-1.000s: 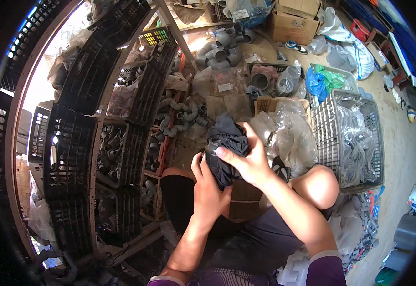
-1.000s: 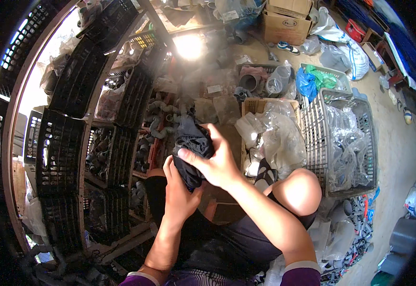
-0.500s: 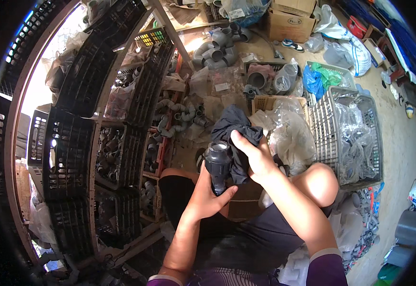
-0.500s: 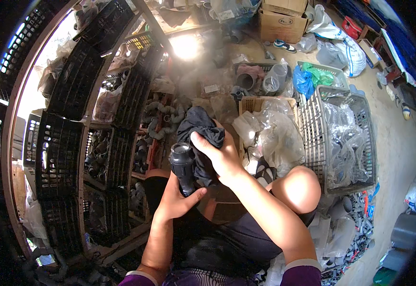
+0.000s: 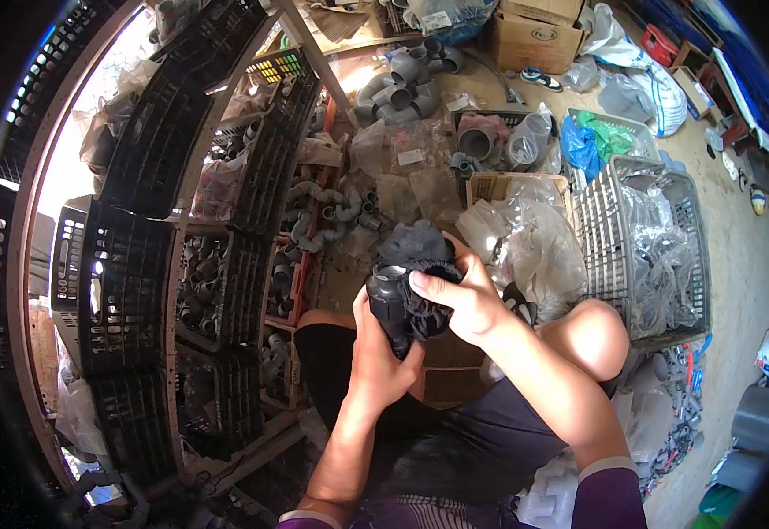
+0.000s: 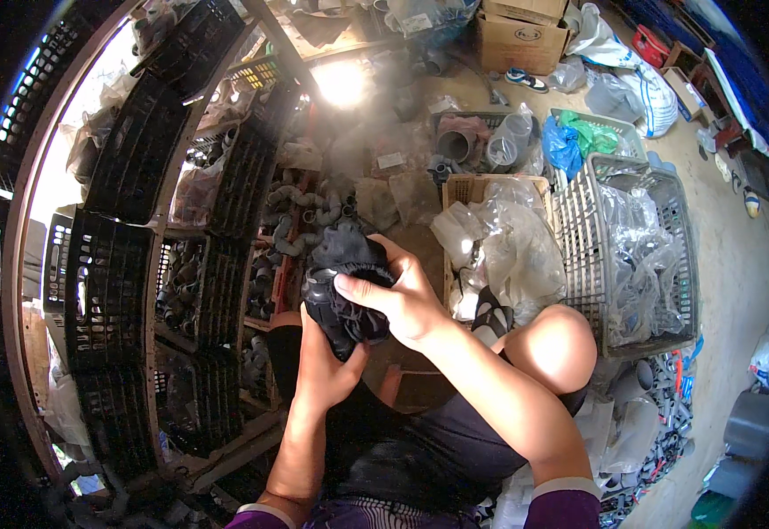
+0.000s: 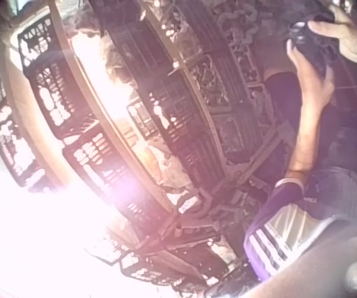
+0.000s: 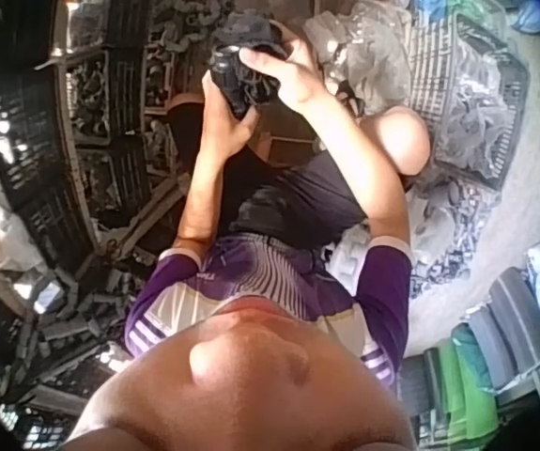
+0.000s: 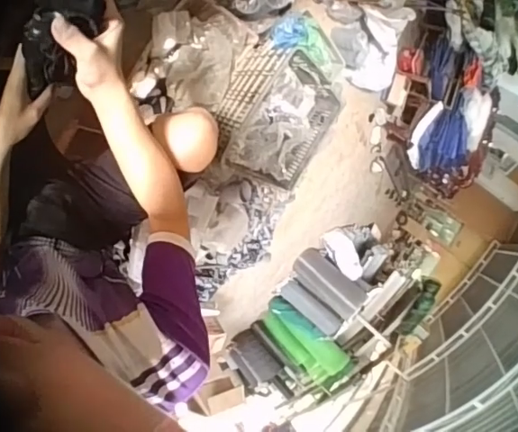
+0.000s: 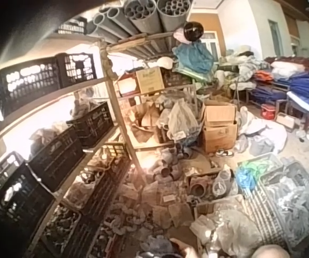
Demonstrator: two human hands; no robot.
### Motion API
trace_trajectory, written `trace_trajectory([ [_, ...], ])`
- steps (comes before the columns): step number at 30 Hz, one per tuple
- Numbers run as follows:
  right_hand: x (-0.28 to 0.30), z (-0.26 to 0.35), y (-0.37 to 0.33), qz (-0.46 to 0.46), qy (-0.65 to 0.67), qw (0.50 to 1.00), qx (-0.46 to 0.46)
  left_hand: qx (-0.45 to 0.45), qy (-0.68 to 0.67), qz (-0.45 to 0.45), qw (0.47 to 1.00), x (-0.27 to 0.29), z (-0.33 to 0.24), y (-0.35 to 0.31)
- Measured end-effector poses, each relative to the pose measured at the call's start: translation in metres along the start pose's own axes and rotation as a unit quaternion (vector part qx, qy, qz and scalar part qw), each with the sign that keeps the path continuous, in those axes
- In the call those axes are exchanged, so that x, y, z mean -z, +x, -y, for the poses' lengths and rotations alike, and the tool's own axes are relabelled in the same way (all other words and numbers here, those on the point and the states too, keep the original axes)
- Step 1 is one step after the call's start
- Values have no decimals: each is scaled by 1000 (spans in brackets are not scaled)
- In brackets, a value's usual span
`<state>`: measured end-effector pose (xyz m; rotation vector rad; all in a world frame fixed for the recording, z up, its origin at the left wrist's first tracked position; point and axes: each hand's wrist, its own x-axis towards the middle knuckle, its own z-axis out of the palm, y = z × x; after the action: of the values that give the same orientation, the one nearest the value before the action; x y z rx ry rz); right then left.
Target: Cleaning and assembling black PVC plumbing fittings in a warehouse storage area.
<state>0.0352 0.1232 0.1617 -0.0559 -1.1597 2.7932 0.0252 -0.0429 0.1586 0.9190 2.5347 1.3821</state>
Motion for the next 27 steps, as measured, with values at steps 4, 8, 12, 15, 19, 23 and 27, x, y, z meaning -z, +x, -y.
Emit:
trace_trajectory([
  [4,0,-7,1,-21,-89,993,73,48,-111,15,993,-6,9,-8],
  [8,0,-7,5,-145,-20,988,42,50,-144,58,987,-6,5,-5],
  [12,-5,2,1,-133,26,990,33,96,-199,87,971,0,13,-3],
  [15,-3,9,-1,-86,89,992,6,88,-206,86,971,1,11,1],
  [19,1,8,-3,-13,55,998,5,67,-220,62,971,-2,11,2],
  [23,-4,10,-5,6,-60,997,36,93,-163,22,982,-6,9,4],
  [27,-13,-6,-8,49,-407,878,248,45,-53,9,998,-11,24,3],
])
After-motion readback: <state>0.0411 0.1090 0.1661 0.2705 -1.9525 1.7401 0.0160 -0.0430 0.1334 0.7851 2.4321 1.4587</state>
